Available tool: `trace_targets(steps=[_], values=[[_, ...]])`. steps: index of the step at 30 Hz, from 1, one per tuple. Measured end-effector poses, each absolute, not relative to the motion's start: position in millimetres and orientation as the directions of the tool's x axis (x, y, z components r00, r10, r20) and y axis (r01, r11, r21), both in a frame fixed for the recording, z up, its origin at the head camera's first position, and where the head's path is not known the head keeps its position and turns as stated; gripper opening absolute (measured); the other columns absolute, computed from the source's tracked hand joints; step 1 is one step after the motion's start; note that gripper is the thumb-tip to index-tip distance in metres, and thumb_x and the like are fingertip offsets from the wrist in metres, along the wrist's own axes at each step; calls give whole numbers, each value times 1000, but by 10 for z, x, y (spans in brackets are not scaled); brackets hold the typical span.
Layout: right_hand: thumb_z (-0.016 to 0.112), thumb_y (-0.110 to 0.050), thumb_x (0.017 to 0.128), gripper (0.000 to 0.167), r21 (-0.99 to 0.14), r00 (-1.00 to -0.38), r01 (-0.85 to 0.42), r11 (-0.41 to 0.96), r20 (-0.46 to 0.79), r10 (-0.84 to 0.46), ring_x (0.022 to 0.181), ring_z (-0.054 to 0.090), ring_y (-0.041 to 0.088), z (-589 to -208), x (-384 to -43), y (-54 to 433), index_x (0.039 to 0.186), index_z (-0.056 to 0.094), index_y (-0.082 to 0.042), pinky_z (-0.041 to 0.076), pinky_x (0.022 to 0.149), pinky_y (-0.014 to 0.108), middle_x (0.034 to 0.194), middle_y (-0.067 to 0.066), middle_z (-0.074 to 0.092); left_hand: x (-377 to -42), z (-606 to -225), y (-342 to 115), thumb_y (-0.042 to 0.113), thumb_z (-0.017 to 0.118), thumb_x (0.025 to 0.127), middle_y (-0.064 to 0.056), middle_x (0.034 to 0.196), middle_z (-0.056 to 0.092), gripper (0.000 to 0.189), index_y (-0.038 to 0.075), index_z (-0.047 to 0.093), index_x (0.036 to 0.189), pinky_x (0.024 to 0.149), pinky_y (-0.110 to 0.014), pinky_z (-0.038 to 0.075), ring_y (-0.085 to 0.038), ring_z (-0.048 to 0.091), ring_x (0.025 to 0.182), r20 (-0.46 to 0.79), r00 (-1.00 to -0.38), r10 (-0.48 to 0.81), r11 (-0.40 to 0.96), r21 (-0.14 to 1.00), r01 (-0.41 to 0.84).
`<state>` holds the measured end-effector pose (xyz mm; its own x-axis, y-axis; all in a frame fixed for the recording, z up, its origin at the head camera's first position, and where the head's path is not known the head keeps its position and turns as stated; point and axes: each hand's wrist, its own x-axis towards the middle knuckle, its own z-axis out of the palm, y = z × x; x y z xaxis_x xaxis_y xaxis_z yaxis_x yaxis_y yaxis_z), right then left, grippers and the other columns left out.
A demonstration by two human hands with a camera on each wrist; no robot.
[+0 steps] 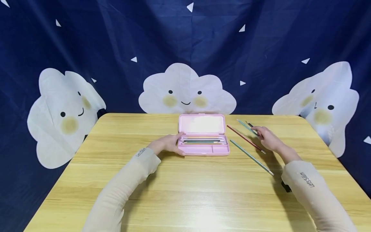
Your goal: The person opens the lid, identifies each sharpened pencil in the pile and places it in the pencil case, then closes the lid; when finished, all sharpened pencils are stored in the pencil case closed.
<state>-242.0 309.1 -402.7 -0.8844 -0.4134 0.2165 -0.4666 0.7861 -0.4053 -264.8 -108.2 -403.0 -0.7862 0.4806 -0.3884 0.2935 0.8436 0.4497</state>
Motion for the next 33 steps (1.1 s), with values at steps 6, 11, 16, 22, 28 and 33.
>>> trace_targets(steps=[6, 11, 16, 22, 28, 33], values=[[41, 21, 77, 37, -421, -861, -508, 752, 248, -444, 78, 40, 27, -3931, -2404, 2863, 109, 52, 7, 33, 70, 41, 74, 5, 35, -2651, -4034, -1087, 51, 74, 69, -25, 140, 33, 108, 16, 9, 148, 106, -40, 28, -30, 38, 125, -385, -786, 485, 842, 449, 300], [44, 22, 77, 36, -441, -828, -560, 701, 270, -492, 76, 41, 26, -3937, -2451, 2649, 107, 54, 6, 36, 74, 42, 73, 5, 39, -2649, -4027, -1084, 50, 74, 70, -26, 139, 34, 107, 15, 9, 148, 105, -40, 29, -30, 38, 125, -380, -783, 492, 841, 440, 315], [42, 21, 76, 38, -436, -805, -590, 680, 250, -538, 78, 43, 25, -3945, -2508, 2433, 107, 57, 5, 36, 70, 40, 75, 5, 43, -2641, -4009, -1078, 50, 74, 70, -26, 139, 35, 107, 15, 9, 148, 105, -40, 29, -30, 39, 125, -384, -786, 484, 848, 428, 313], [40, 20, 77, 38, -444, -789, -599, 666, 189, -584, 74, 39, 22, -3952, -2546, 2187, 106, 57, 2, 36, 69, 37, 74, 6, 40, -2639, -4009, -1073, 50, 74, 70, -24, 139, 36, 107, 17, 9, 148, 105, -39, 29, -28, 40, 123, -390, -789, 475, 854, 421, 306], [43, 21, 74, 38, -400, -757, -641, 654, 194, -624, 78, 46, 25, -3988, -2566, 1984, 102, 58, 1, 42, 75, 41, 80, 11, 50, -2636, -4015, -1081, 50, 74, 69, -24, 138, 36, 107, 17, 10, 148, 105, -39, 30, -28, 40, 122, -386, -791, 475, 853, 424, 305], [46, 22, 72, 36, -355, -714, -691, 629, 205, -669, 80, 50, 25, -4028, -2584, 1870, 100, 58, 3, 44, 76, 41, 84, 13, 54, -2621, -3987, -1076, 49, 75, 69, -24, 139, 36, 107, 16, 12, 148, 105, -39, 30, -29, 39, 124, -377, -790, 483, 847, 430, 313]])
